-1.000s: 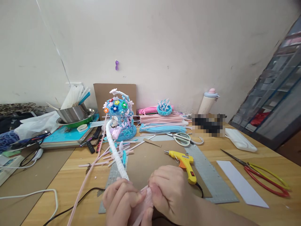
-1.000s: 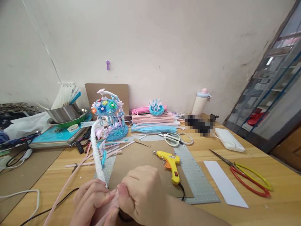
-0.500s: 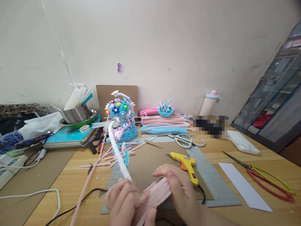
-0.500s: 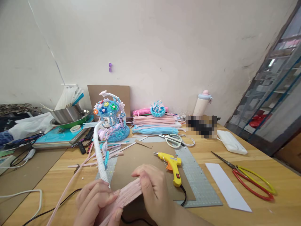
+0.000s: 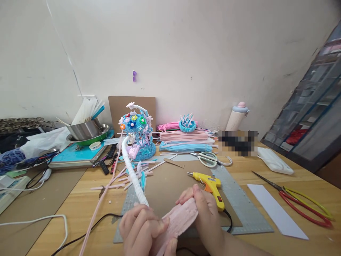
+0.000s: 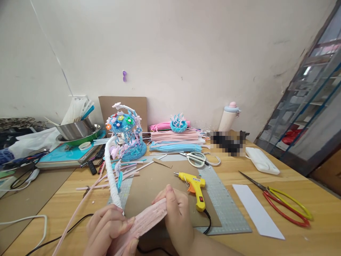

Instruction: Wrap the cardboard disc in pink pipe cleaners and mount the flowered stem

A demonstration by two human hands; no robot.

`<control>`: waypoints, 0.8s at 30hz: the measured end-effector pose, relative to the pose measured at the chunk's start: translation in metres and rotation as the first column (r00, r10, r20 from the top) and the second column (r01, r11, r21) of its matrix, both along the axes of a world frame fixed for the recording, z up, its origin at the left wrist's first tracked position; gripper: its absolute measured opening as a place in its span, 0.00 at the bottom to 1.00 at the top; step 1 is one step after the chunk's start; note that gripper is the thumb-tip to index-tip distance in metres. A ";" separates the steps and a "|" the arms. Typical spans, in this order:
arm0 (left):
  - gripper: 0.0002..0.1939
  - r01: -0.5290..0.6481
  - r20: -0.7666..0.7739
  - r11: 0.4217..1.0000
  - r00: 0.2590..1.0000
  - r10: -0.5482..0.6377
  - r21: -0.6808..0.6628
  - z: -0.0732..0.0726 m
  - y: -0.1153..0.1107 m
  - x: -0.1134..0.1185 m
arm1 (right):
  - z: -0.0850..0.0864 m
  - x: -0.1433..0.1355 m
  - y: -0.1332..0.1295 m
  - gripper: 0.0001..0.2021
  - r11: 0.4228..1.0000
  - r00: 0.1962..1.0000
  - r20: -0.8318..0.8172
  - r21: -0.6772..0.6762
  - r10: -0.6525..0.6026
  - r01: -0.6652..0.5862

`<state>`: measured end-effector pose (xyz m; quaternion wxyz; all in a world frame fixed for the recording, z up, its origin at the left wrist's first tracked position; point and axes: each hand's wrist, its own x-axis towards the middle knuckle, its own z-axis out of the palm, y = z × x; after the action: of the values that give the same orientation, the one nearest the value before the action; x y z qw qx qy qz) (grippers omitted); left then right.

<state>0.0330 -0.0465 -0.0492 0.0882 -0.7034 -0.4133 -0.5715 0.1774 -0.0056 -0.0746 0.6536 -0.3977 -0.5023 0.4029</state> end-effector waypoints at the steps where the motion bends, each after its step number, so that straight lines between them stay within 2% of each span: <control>1: 0.03 0.001 0.005 1.000 1.000 -0.001 0.002 -0.001 0.000 0.000 | -0.001 -0.001 0.000 0.29 1.000 1.000 -0.001 0.000 -0.001 0.001; 6: 0.02 -0.002 0.016 1.000 1.000 0.002 0.000 -0.004 0.001 0.000 | -0.004 -0.002 0.001 0.29 0.999 0.999 0.028 0.009 -0.038 0.038; 11: 0.03 -0.019 0.008 1.000 1.000 0.019 -0.001 -0.002 -0.001 -0.004 | -0.008 -0.002 0.002 0.31 1.000 0.999 0.052 0.005 -0.004 0.004; 14: 0.02 0.022 -0.114 1.000 0.993 -0.024 -0.014 0.002 -0.001 -0.014 | -0.003 0.007 0.002 0.32 0.993 0.989 0.093 0.008 0.118 -0.119; 17: 0.07 0.043 -0.228 0.999 0.972 -0.048 -0.027 0.006 0.000 -0.025 | 0.012 0.025 0.002 0.31 0.964 0.949 0.194 0.040 0.251 -0.263; 21: 0.08 0.062 -0.258 0.998 0.964 -0.068 -0.032 0.008 0.000 -0.030 | 0.030 0.047 0.005 0.24 0.836 0.786 0.411 0.095 0.462 -0.541; 24: 0.06 0.079 -0.249 0.996 0.965 -0.084 -0.031 0.007 -0.001 -0.026 | 0.033 0.053 0.010 0.20 0.781 0.713 0.465 0.070 0.524 -0.620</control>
<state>0.0068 -0.0474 -0.0420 0.1086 -0.7872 -0.3755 -0.4771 0.2309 0.0040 -0.0419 0.4113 -0.2230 -0.7709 0.4323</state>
